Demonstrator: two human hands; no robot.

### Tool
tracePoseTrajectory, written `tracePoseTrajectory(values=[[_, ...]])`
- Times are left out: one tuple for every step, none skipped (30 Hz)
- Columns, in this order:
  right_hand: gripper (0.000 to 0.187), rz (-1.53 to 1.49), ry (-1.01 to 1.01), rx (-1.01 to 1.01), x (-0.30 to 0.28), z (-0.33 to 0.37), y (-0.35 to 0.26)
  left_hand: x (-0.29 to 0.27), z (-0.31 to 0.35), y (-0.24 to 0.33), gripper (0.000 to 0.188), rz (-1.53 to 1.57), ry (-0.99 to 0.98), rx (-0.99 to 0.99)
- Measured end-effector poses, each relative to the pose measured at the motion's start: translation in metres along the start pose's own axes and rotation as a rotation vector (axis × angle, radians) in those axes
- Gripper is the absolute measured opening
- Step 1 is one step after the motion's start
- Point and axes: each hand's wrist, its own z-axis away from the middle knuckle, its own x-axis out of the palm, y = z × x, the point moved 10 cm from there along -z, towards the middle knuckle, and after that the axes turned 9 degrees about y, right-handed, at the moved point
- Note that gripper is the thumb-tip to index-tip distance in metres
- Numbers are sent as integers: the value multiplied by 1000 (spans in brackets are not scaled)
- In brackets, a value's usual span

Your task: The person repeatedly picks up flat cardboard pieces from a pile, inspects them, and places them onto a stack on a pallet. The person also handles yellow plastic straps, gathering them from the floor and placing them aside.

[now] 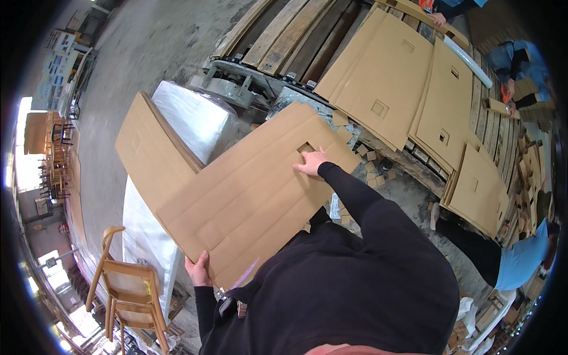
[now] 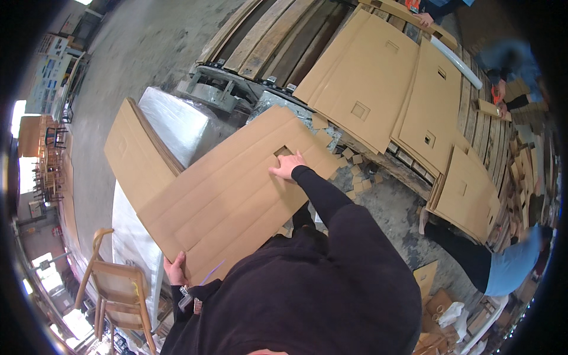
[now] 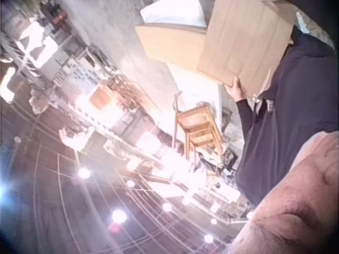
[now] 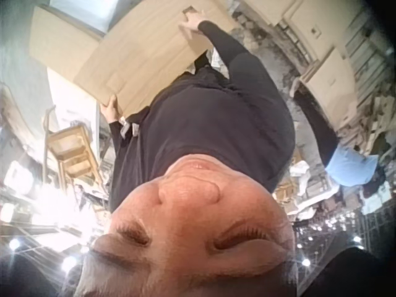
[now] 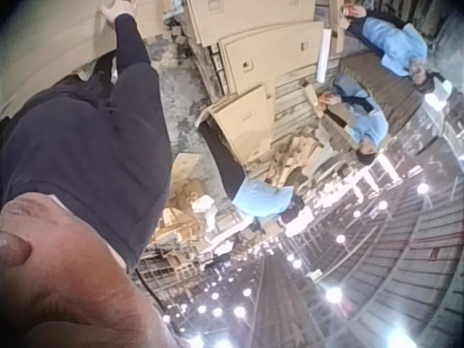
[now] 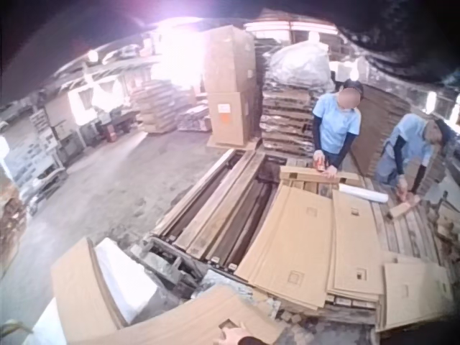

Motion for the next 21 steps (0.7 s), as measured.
tracePoseTrajectory(values=[[65,-50,15,3,-5,2,3,-3,-3,-5,51,20,24,-54],[61,-209,91,35,-14,4,9,1,-6,-3,51,42,-26,-35],[56,-357,163,92,-21,7,17,2,-9,-4,52,59,-41,-35],[51,-474,222,221,-24,10,33,3,-11,-4,53,77,-55,-31],[47,-302,304,169,-32,14,33,3,-14,-10,55,56,-50,-71],[47,-250,305,125,-29,14,30,5,-15,-8,56,55,-61,-28],[48,-174,294,153,-23,15,34,4,-17,-9,56,40,-53,-20],[49,-80,269,205,-15,14,41,0,-20,-15,56,2,2,-62],[52,-118,402,205,-22,15,44,4,-21,-12,56,22,-44,-14],[55,-138,515,227,-26,18,51,3,-21,-14,55,18,-37,-19],[57,-140,567,309,-25,19,64,-5,-23,-22,54,-15,35,-77],[58,-203,631,315,-26,20,73,0,-23,-16,53,13,-23,-13],[58,-245,592,456,-17,23,95,-2,-24,-16,52,10,-15,-2],[59,-262,722,473,-23,34,106,-9,-25,-22,50,-21,48,-52],[59,-287,778,612,-19,50,127,-6,-25,-16,49,6,3,3],[59,-331,828,669,-15,65,142,-6,-26,-17,48,9,3,-7],[59,-383,825,823,-3,87,163,-11,-26,-25,46,-19,53,-82],[59,-782,762,922,31,97,176,-4,-26,-20,46,10,-1,-26],[59,-1184,661,1044,70,103,175,-4,-26,-20,46,7,-1,-28],[58,-1549,562,1215,105,110,168,-9,-27,-27,45,-25,59,-88],[56,-1755,473,1068,112,96,154,-2,-27,-21,46,8,-2,-36]])
